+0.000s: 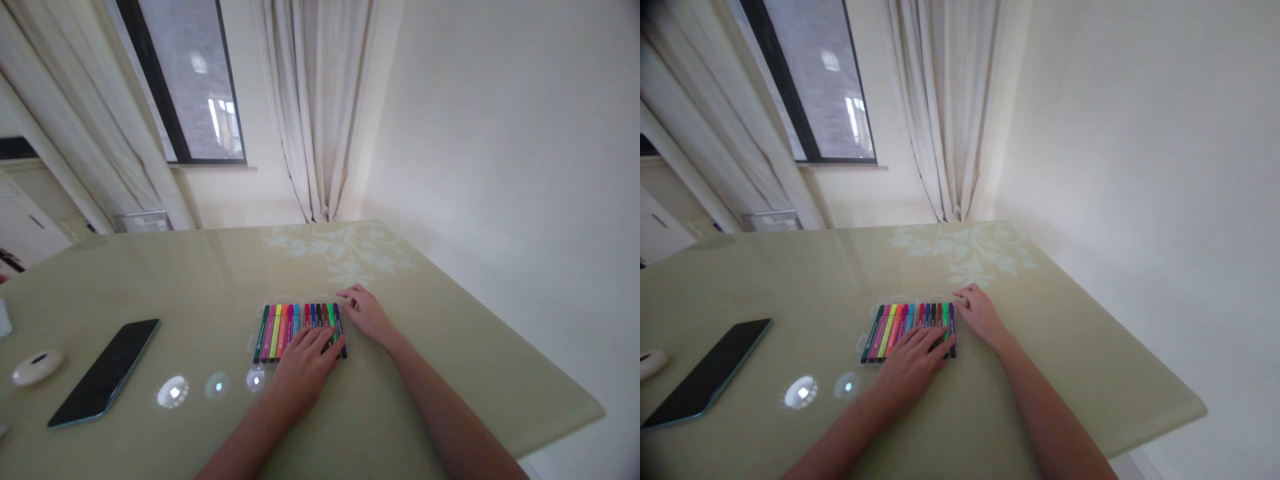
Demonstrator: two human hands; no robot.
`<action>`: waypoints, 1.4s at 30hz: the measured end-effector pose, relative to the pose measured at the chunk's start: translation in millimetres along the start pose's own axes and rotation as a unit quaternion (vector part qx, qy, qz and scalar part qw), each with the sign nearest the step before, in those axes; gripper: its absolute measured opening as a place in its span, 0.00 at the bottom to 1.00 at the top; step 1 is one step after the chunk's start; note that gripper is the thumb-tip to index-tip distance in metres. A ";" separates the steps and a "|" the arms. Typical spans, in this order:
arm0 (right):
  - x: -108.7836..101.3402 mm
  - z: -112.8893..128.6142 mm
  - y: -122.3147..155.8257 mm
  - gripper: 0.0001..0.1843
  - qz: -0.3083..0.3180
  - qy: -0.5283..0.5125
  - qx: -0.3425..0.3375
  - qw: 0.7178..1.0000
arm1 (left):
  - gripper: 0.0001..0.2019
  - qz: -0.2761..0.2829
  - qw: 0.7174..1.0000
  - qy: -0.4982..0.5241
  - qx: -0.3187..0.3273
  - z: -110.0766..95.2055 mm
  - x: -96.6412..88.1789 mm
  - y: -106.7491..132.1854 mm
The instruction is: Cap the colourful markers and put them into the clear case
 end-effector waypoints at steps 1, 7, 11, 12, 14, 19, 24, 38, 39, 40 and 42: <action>0.5 -2.8 -0.3 0.15 -0.005 0.004 0.004 1.000 | 0.22 -0.008 1.000 0.002 -0.006 8.2 -3.2 -0.1; 6.9 -11.6 -0.3 0.22 -0.009 0.044 -0.009 0.999 | 0.24 -0.139 0.935 -0.058 -0.320 99.7 -56.6 23.1; 10.1 -12.0 -0.4 0.24 0.002 0.036 -0.011 0.999 | 0.23 -0.129 0.891 -0.049 -0.432 140.3 -65.6 41.9; 10.8 -12.3 -0.5 0.24 0.005 0.025 -0.008 1.000 | 0.22 -0.135 0.892 0.006 -0.430 146.1 -63.0 42.4; 11.7 -12.7 -0.7 0.24 0.009 -0.005 -0.003 1.000 | 0.22 -0.170 0.880 0.139 -0.422 153.1 -58.5 41.2; 10.2 -12.6 -3.6 0.25 -0.002 -0.087 0.018 0.996 | 0.29 -0.272 0.801 0.362 -0.393 146.7 -62.6 33.7; 0.8 4.9 -5.0 0.22 -0.057 -0.183 0.010 0.981 | 0.30 -0.292 0.810 0.399 -0.314 115.5 -68.7 24.9; 33.0 53.4 7.4 0.34 0.012 -0.520 0.012 0.854 | 0.40 -0.231 0.939 0.215 -0.134 63.1 -28.3 5.2; 32.4 54.4 8.1 0.32 0.008 -0.527 0.021 0.849 | 0.39 -0.236 0.938 0.216 -0.137 64.3 -29.5 5.4; 32.9 55.0 9.2 0.31 0.007 -0.533 0.036 0.846 | 0.38 -0.240 0.936 0.216 -0.137 64.7 -30.9 5.5; 38.2 54.9 12.0 0.29 0.021 -0.544 0.080 0.835 | 0.35 -0.245 0.937 0.215 -0.129 63.6 -33.4 5.4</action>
Point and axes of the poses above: each hand's wrist, its own y-axis away from the middle knuckle, its own x-axis out of the palm, z = x × y, the point moved 7 cm from there along -y, towards the middle knuckle, and after that the axes turned 5 degrees about y, right-handed, at the moved point
